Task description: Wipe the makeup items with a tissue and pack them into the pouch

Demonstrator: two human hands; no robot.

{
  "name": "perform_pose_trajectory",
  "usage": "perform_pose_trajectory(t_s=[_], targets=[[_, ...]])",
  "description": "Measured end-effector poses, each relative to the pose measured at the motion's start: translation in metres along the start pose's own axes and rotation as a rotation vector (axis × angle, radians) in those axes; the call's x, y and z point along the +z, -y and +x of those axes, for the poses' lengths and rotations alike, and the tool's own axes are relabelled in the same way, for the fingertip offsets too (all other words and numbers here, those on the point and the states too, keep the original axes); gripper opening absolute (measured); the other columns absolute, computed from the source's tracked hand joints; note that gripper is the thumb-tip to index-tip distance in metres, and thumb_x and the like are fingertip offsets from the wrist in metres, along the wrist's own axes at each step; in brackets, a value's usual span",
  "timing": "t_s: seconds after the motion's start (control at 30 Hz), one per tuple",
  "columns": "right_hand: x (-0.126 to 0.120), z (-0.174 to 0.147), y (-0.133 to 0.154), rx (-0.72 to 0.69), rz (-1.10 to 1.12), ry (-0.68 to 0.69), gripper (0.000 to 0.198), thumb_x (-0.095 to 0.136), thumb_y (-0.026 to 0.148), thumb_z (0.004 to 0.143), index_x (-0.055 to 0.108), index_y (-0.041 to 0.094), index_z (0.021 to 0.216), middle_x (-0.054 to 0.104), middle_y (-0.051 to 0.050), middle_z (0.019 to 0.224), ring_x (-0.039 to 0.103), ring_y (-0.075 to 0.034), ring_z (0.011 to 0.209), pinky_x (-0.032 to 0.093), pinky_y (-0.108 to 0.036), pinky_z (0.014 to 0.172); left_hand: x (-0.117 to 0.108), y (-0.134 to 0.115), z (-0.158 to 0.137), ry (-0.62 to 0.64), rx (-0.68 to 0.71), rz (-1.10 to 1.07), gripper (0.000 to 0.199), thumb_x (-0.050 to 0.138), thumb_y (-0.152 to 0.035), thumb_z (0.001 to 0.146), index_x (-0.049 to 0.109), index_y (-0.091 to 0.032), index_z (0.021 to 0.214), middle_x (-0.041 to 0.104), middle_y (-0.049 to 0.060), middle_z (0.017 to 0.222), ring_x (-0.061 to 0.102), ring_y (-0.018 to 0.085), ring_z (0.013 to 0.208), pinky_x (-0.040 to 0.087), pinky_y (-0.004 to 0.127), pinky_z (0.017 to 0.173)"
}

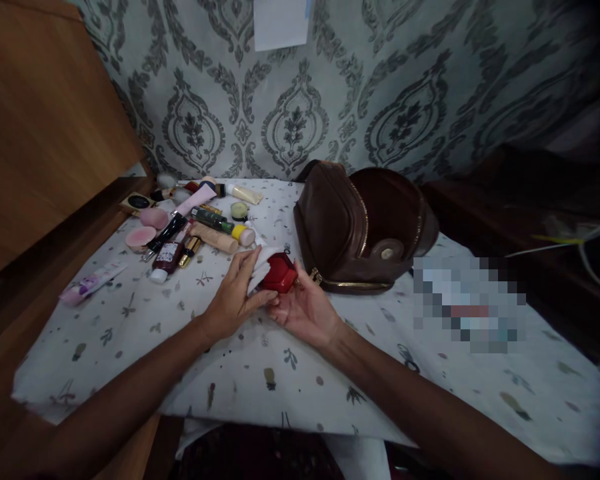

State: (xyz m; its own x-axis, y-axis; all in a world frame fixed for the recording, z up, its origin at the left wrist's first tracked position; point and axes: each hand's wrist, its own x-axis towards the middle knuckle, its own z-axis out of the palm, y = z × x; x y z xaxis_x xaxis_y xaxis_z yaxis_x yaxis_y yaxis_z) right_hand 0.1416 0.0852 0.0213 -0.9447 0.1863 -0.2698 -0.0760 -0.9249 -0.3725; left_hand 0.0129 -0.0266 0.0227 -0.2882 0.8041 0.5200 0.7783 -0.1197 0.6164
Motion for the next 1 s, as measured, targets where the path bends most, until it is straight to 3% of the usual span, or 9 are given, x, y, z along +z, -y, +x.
perform_pose_trajectory(t_s=[0.2,0.4,0.53,0.63,0.8,0.93,1.0], targets=[[0.004,0.0,-0.003,-0.157,-0.087,0.031,0.025,0.077,0.04,0.08,0.067,0.02,0.092,0.072,-0.001,0.09,0.062,-0.011,0.073,0.054,-0.022,0.066,0.002,-0.003,0.004,0.049,-0.175,-0.314,0.064,0.056,-0.061,0.087,0.056,-0.011,0.127,0.06,0.015,0.123,0.056,0.03,0.113,0.044,0.044,0.102],[0.008,0.001,-0.007,-0.324,-0.238,0.0,0.037,0.086,0.037,0.068,0.065,0.025,0.095,0.069,0.003,0.089,0.061,-0.011,0.074,0.054,-0.025,0.069,0.003,-0.01,0.005,0.121,-0.29,-0.476,0.053,0.055,-0.061,0.087,0.067,-0.014,0.108,0.071,0.008,0.098,0.062,0.026,0.1,0.049,0.036,0.091],[0.005,0.002,-0.006,-0.434,-0.402,-0.057,0.043,0.085,0.043,0.067,0.062,0.026,0.1,0.064,0.005,0.077,0.058,-0.01,0.064,0.049,-0.021,0.057,0.003,-0.009,0.004,0.171,-0.375,-0.508,0.051,0.055,-0.061,0.087,0.068,-0.013,0.096,0.069,0.005,0.082,0.062,0.021,0.082,0.05,0.03,0.075],[0.003,0.004,-0.005,-0.567,-0.574,-0.133,0.045,0.082,0.041,0.07,0.06,0.027,0.105,0.065,0.005,0.082,0.054,-0.009,0.059,0.039,-0.018,0.047,0.004,-0.006,0.003,0.231,-0.453,-0.544,0.056,0.056,-0.067,0.083,0.066,-0.012,0.083,0.064,0.003,0.07,0.056,0.016,0.066,0.045,0.025,0.061],[0.007,0.001,-0.003,-0.778,-0.802,-0.203,0.045,0.083,0.031,0.068,0.059,0.028,0.106,0.065,0.002,0.097,0.059,-0.014,0.079,0.049,-0.023,0.062,0.008,-0.006,0.002,0.313,-0.576,-0.709,0.061,0.058,-0.073,0.077,0.064,-0.013,0.071,0.06,0.0,0.06,0.049,0.01,0.053,0.038,0.022,0.049],[0.01,-0.002,-0.002,-0.775,-0.837,-0.249,0.048,0.084,0.03,0.066,0.058,0.028,0.106,0.063,0.002,0.1,0.059,-0.015,0.083,0.051,-0.026,0.067,0.01,-0.008,0.002,0.308,-0.696,-0.897,0.056,0.068,-0.068,0.072,0.065,-0.013,0.074,0.064,0.002,0.062,0.052,0.011,0.049,0.041,0.023,0.047],[0.008,-0.002,0.0,-0.697,-0.781,-0.22,0.055,0.084,0.03,0.066,0.054,0.029,0.112,0.062,0.001,0.104,0.059,-0.017,0.088,0.051,-0.027,0.069,0.009,-0.008,0.002,0.327,-0.742,-0.962,0.049,0.073,-0.061,0.069,0.065,-0.013,0.075,0.066,0.003,0.062,0.057,0.013,0.052,0.043,0.024,0.047]])
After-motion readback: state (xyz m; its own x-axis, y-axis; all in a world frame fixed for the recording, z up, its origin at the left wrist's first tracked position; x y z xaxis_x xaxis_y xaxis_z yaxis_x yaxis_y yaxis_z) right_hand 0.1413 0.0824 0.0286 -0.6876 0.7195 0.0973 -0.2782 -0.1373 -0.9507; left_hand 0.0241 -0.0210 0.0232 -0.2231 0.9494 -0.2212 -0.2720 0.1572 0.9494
